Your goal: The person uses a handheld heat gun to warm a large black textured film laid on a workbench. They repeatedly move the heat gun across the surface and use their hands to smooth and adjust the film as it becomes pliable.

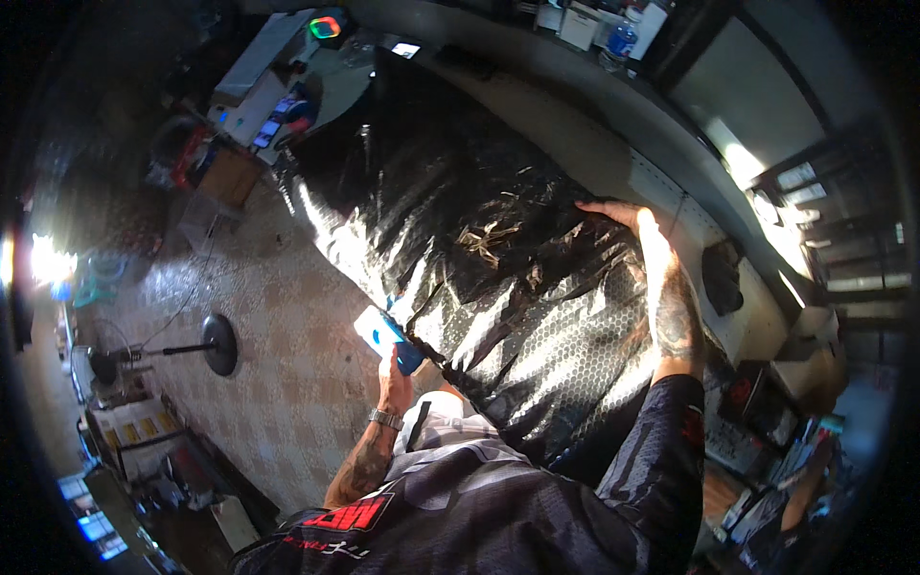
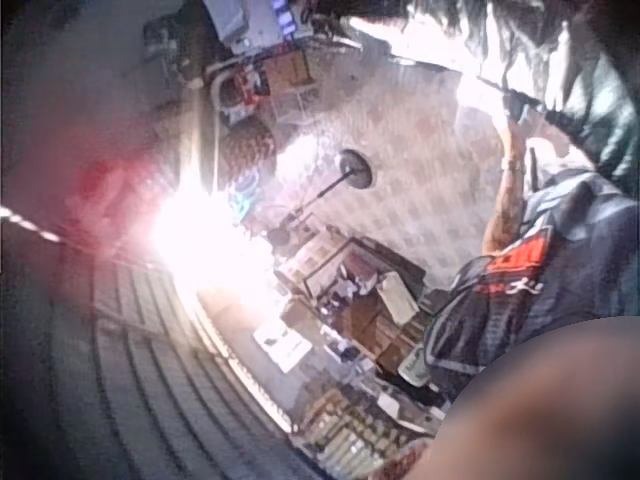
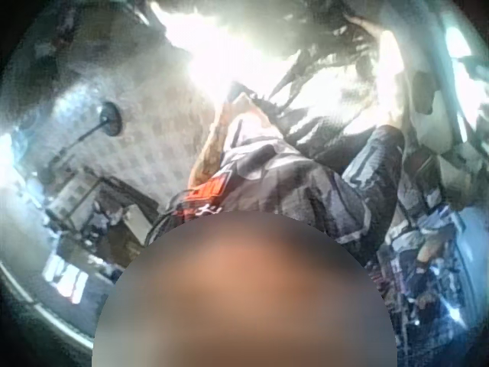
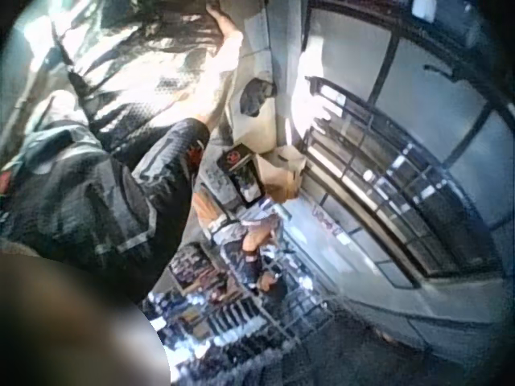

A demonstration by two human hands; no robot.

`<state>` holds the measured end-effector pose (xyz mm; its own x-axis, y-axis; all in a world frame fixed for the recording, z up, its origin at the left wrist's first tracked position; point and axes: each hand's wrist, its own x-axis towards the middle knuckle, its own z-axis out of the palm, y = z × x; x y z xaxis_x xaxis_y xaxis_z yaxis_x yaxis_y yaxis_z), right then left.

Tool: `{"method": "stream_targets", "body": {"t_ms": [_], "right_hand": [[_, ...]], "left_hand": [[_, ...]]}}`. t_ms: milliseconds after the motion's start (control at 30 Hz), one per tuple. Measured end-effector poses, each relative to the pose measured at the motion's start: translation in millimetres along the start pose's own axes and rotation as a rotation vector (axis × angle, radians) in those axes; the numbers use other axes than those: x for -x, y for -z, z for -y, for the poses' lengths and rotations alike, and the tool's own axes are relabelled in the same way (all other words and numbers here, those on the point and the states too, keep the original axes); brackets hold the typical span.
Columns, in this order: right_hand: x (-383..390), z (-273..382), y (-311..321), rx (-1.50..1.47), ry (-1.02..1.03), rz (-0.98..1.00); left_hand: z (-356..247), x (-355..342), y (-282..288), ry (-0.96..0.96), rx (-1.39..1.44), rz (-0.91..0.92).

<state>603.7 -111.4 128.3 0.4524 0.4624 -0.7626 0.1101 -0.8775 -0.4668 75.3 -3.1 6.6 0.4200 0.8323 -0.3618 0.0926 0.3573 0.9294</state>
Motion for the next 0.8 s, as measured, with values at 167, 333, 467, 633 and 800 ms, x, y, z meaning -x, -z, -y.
{"method": "stream_targets", "body": {"t_ms": [167,333,467,633,800], "right_hand": [[33,22,3,0.110,-0.057,-0.078],[101,57,24,-0.012,0.212,-0.171],[203,77,58,-0.002,0.558,-0.351],[345,97,114,0.118,0.522,-0.512],[432,90,94,-0.003,0.835,-0.695]], "left_hand": [[50,-20,20,0.193,0.098,0.011],[57,0,25,0.006,-0.173,0.110],[-10,36,-2,0.159,0.703,0.078],[-79,7,-105,0.092,0.626,0.035],[-98,-108,-208,0.068,0.575,0.397]]}}
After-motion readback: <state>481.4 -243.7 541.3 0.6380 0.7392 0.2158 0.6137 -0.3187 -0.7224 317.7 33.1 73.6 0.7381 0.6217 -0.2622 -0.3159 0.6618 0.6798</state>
